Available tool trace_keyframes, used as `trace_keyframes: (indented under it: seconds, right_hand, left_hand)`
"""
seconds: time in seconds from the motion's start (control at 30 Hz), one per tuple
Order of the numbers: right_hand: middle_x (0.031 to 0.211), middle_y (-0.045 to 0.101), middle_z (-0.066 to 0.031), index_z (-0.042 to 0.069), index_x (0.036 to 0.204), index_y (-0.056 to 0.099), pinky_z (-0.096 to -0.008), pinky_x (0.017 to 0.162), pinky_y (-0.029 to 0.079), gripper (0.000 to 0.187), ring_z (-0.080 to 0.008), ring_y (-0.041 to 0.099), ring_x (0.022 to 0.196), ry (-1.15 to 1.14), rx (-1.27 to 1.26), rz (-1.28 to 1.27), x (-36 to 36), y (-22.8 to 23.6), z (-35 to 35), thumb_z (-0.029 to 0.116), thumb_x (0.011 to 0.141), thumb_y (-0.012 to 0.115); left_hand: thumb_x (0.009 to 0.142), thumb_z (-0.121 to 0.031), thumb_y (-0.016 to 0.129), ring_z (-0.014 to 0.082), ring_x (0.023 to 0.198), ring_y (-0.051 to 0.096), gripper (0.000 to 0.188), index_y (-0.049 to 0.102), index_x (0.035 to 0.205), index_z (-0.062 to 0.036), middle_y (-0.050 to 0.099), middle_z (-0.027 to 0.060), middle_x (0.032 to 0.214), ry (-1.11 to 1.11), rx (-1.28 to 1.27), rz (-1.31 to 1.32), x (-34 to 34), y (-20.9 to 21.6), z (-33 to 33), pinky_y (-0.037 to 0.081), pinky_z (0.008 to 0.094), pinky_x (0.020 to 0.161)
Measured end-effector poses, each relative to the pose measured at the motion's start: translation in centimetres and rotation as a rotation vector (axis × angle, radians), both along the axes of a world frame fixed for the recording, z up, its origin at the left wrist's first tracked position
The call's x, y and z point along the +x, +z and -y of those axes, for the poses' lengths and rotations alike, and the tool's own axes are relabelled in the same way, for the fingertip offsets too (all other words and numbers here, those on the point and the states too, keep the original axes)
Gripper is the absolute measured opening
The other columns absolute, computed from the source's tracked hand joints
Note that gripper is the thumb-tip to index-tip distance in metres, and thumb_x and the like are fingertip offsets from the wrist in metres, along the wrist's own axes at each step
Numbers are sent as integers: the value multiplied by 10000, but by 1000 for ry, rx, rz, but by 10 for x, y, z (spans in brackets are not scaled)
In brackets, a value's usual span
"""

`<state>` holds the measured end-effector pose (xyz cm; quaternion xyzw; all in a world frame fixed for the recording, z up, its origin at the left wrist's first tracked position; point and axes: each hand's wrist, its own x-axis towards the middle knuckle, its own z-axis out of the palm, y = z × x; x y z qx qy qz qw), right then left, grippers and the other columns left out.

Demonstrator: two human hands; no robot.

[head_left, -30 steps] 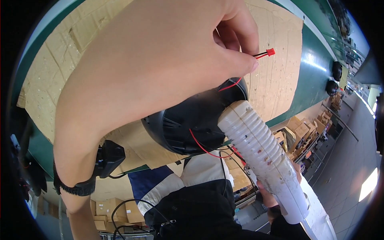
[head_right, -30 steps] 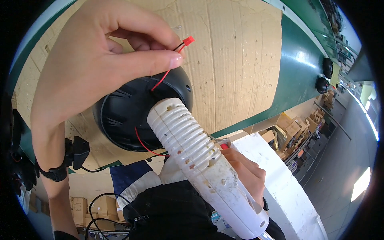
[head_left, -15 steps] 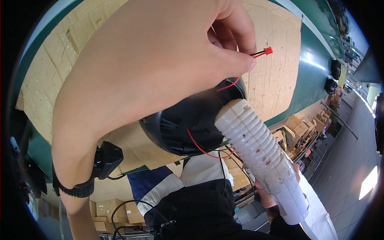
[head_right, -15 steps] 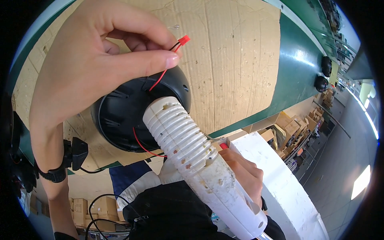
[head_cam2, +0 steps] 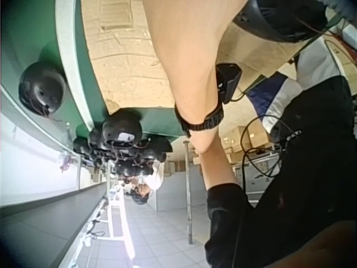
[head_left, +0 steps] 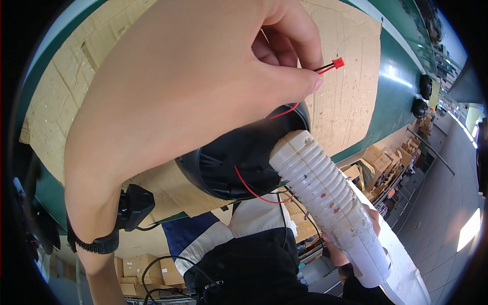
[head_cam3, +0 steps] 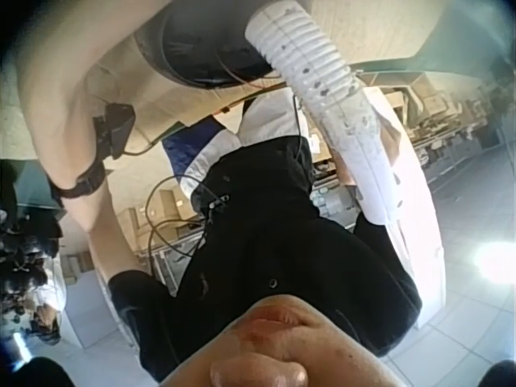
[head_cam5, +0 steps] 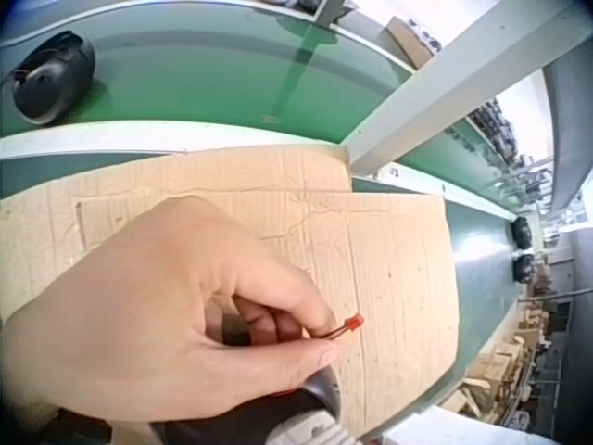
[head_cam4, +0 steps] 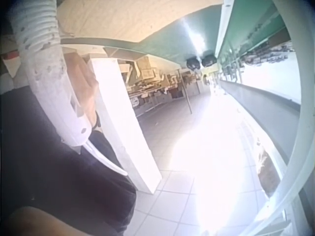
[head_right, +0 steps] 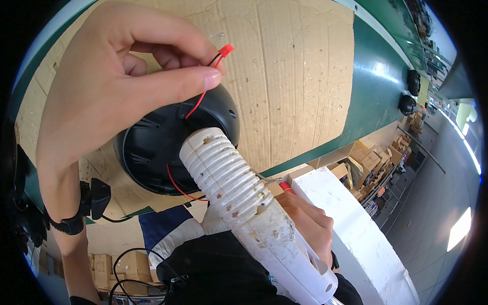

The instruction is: Apply hot glue to secure internal wires inside a plastic dome housing for assembly.

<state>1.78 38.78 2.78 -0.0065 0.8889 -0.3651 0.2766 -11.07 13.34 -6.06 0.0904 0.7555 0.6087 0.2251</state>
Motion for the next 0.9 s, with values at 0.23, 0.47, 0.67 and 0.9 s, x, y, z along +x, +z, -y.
trace_keyframes:
  seconds: [0.23, 0.47, 0.67, 0.9]
  right_hand:
    - [853, 726, -149, 7, 878, 669, -363, 688, 593, 251, -280, 746, 802, -5, -4, 21, -1, 1, 2, 160, 737, 809]
    - [849, 725, -149, 6, 875, 669, -362, 683, 592, 249, -279, 745, 797, -5, -30, 45, -1, 2, 3, 161, 736, 808]
    - [844, 725, -149, 6, 872, 670, -361, 678, 591, 248, -279, 745, 792, -14, -14, 50, -4, 8, 5, 162, 736, 806]
    - [839, 724, -148, 5, 868, 670, -360, 673, 590, 246, -279, 745, 786, -6, -48, 61, -7, 8, 12, 162, 735, 805]
  left_hand:
    - [844, -13, 739, 55, 663, 591, 93, 738, 936, -3, 671, 31, 790, 34, 23, -130, 21, -12, 17, 424, 189, 569]
    - [795, 48, 710, 99, 666, 604, 131, 716, 912, -11, 673, 68, 828, -60, -81, -199, 25, 10, 40, 433, 226, 580]
    - [724, 34, 771, 136, 657, 610, 181, 741, 887, -40, 658, 54, 822, -90, -17, -285, 47, 9, 43, 449, 257, 556]
    - [602, -37, 833, 159, 606, 587, 264, 785, 859, -70, 616, 31, 779, -113, -71, -445, 69, 24, 44, 437, 266, 487]
